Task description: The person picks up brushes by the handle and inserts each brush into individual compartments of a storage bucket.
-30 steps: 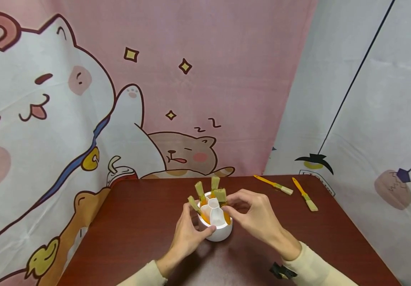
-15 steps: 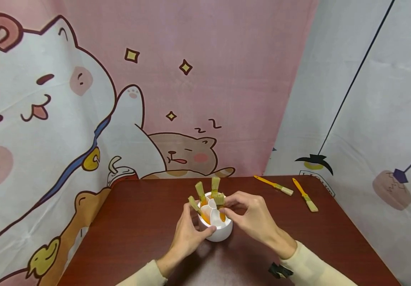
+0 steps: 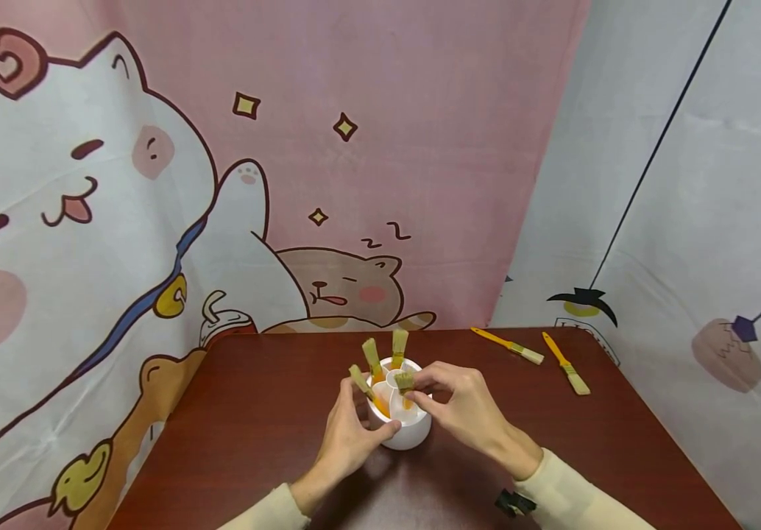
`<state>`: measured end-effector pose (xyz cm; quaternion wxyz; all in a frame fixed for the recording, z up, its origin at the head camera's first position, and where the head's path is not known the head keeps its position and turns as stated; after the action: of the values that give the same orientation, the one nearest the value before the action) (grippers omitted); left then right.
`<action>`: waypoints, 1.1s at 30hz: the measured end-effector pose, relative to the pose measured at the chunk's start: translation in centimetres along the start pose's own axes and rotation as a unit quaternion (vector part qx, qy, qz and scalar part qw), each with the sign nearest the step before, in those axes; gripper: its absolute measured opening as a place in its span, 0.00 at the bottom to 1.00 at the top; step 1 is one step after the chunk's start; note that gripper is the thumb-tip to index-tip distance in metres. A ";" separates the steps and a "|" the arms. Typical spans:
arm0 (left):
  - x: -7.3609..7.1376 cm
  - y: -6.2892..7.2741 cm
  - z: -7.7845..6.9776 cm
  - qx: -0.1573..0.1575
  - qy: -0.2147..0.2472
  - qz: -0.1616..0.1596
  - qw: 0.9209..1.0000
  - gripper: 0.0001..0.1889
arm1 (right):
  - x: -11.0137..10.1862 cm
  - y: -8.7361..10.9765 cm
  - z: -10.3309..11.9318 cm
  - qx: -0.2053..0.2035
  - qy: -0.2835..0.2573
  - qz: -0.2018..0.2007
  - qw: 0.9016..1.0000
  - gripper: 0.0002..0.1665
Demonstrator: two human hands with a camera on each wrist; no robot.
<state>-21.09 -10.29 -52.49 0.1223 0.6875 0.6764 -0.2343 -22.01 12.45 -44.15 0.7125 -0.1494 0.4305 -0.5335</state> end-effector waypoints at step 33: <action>-0.1 0.1 0.1 0.013 0.014 0.000 1.000 0.51 | 2.4 2.0 -2.3 -0.105 0.069 0.054 0.991 0.22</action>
<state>-21.03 -10.45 -52.52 0.1035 0.6925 0.6747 -0.2336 -22.37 11.67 -47.91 0.6894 -0.1629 0.5393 -0.4554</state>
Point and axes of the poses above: each hand's wrist, its own y-axis away from the middle knuckle, its own x-axis out of the palm, z = x × y, the point moved 3 cm from there along -y, towards the middle knuckle, and after that the axes turned 7 degrees about -y, right-handed, at the moved point
